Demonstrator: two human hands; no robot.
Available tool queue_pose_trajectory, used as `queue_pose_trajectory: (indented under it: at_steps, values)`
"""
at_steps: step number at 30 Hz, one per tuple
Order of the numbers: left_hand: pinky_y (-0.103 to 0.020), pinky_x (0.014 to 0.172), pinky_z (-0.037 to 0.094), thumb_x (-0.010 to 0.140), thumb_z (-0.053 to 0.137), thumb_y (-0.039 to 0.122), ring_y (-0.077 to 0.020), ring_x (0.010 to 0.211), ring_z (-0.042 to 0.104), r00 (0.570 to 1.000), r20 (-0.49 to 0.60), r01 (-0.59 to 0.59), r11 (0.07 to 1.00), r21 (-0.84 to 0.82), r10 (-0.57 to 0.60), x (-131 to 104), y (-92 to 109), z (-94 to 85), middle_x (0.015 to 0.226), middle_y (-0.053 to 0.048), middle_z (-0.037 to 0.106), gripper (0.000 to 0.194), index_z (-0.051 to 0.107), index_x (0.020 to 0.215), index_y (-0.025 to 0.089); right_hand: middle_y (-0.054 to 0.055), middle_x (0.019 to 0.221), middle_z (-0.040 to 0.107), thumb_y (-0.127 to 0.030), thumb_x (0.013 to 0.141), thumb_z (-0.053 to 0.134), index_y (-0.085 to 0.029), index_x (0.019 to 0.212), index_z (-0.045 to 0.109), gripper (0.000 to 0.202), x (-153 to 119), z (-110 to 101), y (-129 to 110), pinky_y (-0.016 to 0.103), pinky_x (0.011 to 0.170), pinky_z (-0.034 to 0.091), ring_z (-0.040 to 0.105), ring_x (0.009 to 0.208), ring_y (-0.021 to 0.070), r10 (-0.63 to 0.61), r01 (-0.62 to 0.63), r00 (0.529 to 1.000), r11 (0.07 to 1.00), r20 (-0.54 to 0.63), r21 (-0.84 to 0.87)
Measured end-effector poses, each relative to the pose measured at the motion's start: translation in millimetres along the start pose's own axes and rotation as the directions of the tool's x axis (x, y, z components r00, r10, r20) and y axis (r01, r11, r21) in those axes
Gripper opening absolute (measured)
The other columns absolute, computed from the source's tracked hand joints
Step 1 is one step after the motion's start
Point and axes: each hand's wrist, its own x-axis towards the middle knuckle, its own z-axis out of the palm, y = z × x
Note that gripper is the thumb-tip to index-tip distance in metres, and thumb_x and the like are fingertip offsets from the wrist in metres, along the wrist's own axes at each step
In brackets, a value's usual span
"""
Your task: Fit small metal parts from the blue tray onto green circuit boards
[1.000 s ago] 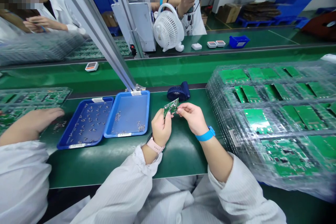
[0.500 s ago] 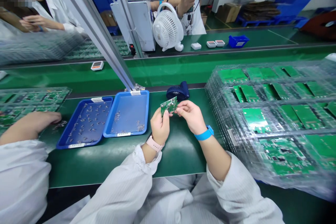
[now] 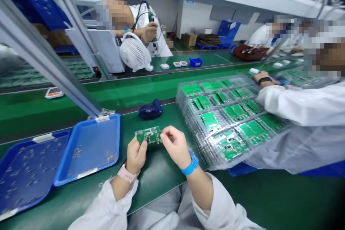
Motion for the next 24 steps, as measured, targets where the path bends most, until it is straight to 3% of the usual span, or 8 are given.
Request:
queue_pose_trajectory:
  at_steps: [2, 5, 8, 10, 13, 17, 20, 24]
  values:
    - [-0.029, 0.077, 0.049, 0.098, 0.043, 0.032, -0.0192, 0.084, 0.063, 0.983, 0.118, -0.134, 0.990, -0.053, 0.140, -0.5, 3.6, 0.0, 0.091, -0.009, 0.068, 0.031, 0.068, 0.090, 0.014, -0.003, 0.064, 0.050, -0.027, 0.086, 0.055, -0.020, 0.071, 0.051, 0.017, -17.1, -9.2, -12.4, 0.024, 0.057, 0.038, 0.047, 0.059, 0.0111, -0.051, 0.051, 0.999, 0.995, 0.007, -0.089]
    - [-0.034, 0.084, 0.049, 0.101, 0.032, 0.042, -0.0220, 0.094, 0.062, 0.927, 0.285, -0.212, 0.967, -0.140, 0.245, 1.8, 12.0, 0.4, 0.100, -0.011, 0.067, 0.044, 0.067, 0.107, 0.016, -0.002, 0.064, 0.048, -0.019, 0.085, 0.054, -0.020, 0.067, 0.047, 0.019, -44.1, -27.5, -33.8, 0.027, 0.059, 0.034, 0.045, 0.062, 0.0124, -0.257, 0.277, 0.961, 0.904, 0.104, -0.326]
    - [-0.036, 0.082, 0.048, 0.099, 0.022, 0.057, -0.0235, 0.095, 0.060, 0.884, 0.413, -0.170, 0.974, -0.153, 0.219, 4.3, 15.9, 0.8, 0.106, -0.013, 0.064, 0.062, 0.063, 0.120, 0.017, 0.000, 0.065, 0.050, -0.015, 0.085, 0.052, -0.020, 0.071, 0.050, 0.015, -71.9, -62.5, -63.4, 0.029, 0.059, 0.031, 0.043, 0.064, 0.0145, -0.369, 0.448, 0.894, 0.754, 0.254, -0.481]
    - [-0.034, 0.078, 0.048, 0.099, 0.022, 0.056, -0.0218, 0.090, 0.059, 0.884, 0.442, -0.105, 0.986, -0.132, 0.154, 4.6, 13.9, 1.3, 0.108, -0.013, 0.062, 0.060, 0.062, 0.122, 0.017, 0.001, 0.069, 0.053, -0.013, 0.087, 0.052, -0.019, 0.078, 0.053, 0.011, -83.6, -98.2, -84.1, 0.029, 0.061, 0.034, 0.046, 0.067, 0.0144, -0.376, 0.449, 0.893, 0.727, 0.246, -0.520]
    - [-0.032, 0.076, 0.047, 0.101, 0.027, 0.043, -0.0186, 0.084, 0.058, 0.899, 0.434, -0.031, 0.995, -0.090, 0.067, 3.7, 7.7, 2.6, 0.108, -0.011, 0.061, 0.047, 0.062, 0.120, 0.019, 0.001, 0.074, 0.055, -0.015, 0.089, 0.055, -0.021, 0.081, 0.055, 0.009, -76.6, -161.1, -101.5, 0.028, 0.067, 0.037, 0.049, 0.070, 0.0144, -0.356, 0.284, 0.934, 0.694, 0.028, -0.661]
    - [-0.030, 0.076, 0.047, 0.101, 0.030, 0.032, -0.0166, 0.083, 0.059, 0.904, 0.428, 0.012, 0.999, -0.042, 0.007, 3.5, 1.7, 4.3, 0.109, -0.009, 0.061, 0.040, 0.063, 0.119, 0.019, 0.000, 0.067, 0.051, -0.036, 0.086, 0.059, -0.020, 0.066, 0.051, 0.027, -30.1, -226.4, -81.5, 0.029, 0.062, 0.036, 0.047, 0.065, 0.0156, -0.095, -0.099, 0.969, 0.691, -0.226, -0.716]
    - [-0.028, 0.078, 0.048, 0.101, 0.033, 0.030, -0.0159, 0.085, 0.061, 0.897, 0.442, 0.016, 1.000, -0.013, -0.009, 4.0, 0.1, 4.6, 0.109, -0.008, 0.063, 0.037, 0.064, 0.117, 0.020, -0.003, 0.057, 0.043, -0.046, 0.082, 0.057, -0.020, 0.061, 0.049, 0.034, -1.0, -243.2, -51.2, 0.029, 0.057, 0.031, 0.041, 0.057, 0.0140, 0.093, -0.297, 0.943, 0.662, -0.318, -0.688]
    - [-0.028, 0.079, 0.050, 0.100, 0.035, 0.031, -0.0164, 0.088, 0.062, 0.895, 0.446, -0.002, 1.000, 0.013, -0.005, 4.3, -0.3, 4.2, 0.109, -0.008, 0.064, 0.036, 0.065, 0.115, 0.020, -0.003, 0.053, 0.043, -0.048, 0.082, 0.052, -0.020, 0.058, 0.048, 0.037, 8.2, -237.1, -31.0, 0.029, 0.056, 0.028, 0.041, 0.056, 0.0138, 0.158, -0.384, 0.918, 0.577, -0.363, -0.721]
